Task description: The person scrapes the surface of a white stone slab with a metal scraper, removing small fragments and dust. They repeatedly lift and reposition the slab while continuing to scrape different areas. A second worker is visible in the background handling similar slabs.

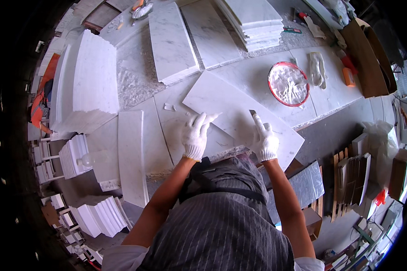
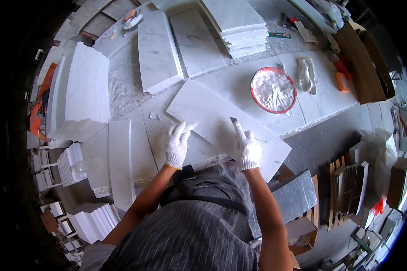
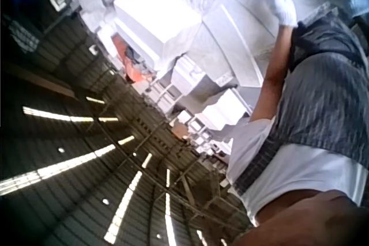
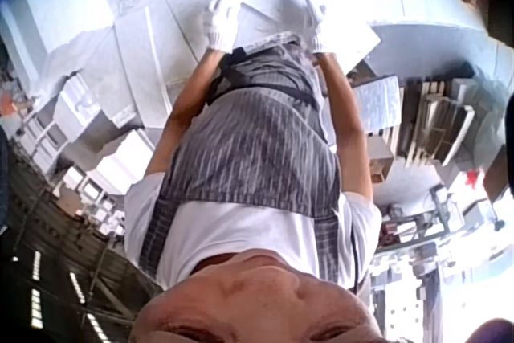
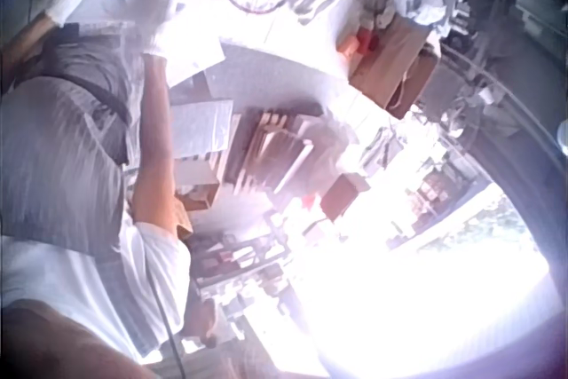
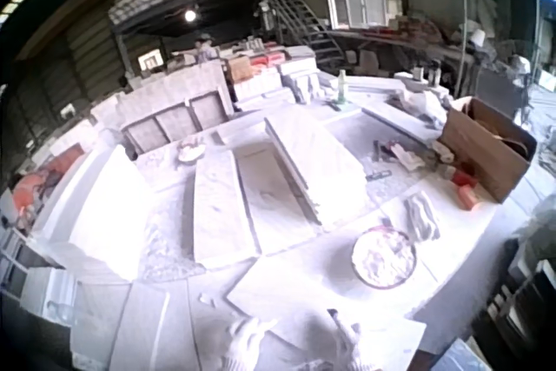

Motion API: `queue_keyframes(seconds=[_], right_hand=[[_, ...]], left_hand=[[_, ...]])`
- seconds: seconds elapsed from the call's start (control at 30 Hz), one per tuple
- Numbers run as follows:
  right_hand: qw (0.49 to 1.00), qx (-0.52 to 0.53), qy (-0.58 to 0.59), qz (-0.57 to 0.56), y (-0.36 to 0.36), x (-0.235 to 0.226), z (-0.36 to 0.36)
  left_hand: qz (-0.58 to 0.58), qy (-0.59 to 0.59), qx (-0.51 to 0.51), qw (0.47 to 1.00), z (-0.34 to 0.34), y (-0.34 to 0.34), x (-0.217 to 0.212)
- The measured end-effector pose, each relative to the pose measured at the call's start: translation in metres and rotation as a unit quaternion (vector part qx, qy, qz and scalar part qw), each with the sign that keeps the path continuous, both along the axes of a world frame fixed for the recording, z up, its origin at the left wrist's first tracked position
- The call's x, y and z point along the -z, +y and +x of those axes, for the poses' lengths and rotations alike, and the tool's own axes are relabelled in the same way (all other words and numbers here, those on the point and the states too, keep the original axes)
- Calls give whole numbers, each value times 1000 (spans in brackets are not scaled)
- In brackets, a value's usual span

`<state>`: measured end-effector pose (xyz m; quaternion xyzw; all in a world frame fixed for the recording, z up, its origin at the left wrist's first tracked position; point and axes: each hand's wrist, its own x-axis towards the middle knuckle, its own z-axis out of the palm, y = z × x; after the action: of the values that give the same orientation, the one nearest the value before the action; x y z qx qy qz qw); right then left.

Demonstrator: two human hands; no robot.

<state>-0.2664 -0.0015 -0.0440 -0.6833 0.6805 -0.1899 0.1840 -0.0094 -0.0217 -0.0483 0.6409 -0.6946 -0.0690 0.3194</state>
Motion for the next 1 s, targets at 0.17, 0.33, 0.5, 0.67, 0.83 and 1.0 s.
queue_keyframes(seconds=[0.17,0.33,0.5,0.67,0.83,1.0], right_hand=[[993,8,12,-115,6,14,-5],[996,12,18,-88,7,18,-7],[996,20,22,-88,6,16,-5],[996,24,22,-85,6,15,-4],[994,22,21,-106,5,16,-4],[993,21,20,-111,4,16,-4]], left_hand=[[-12,-82,39,996,-11,-9,-4],[-1,-160,57,985,-18,-13,-2],[-14,-204,50,978,-19,-15,-1],[-15,-219,42,975,-21,-17,0],[-20,-226,44,973,-23,-18,-3],[-36,-234,45,971,-24,-18,-6]])
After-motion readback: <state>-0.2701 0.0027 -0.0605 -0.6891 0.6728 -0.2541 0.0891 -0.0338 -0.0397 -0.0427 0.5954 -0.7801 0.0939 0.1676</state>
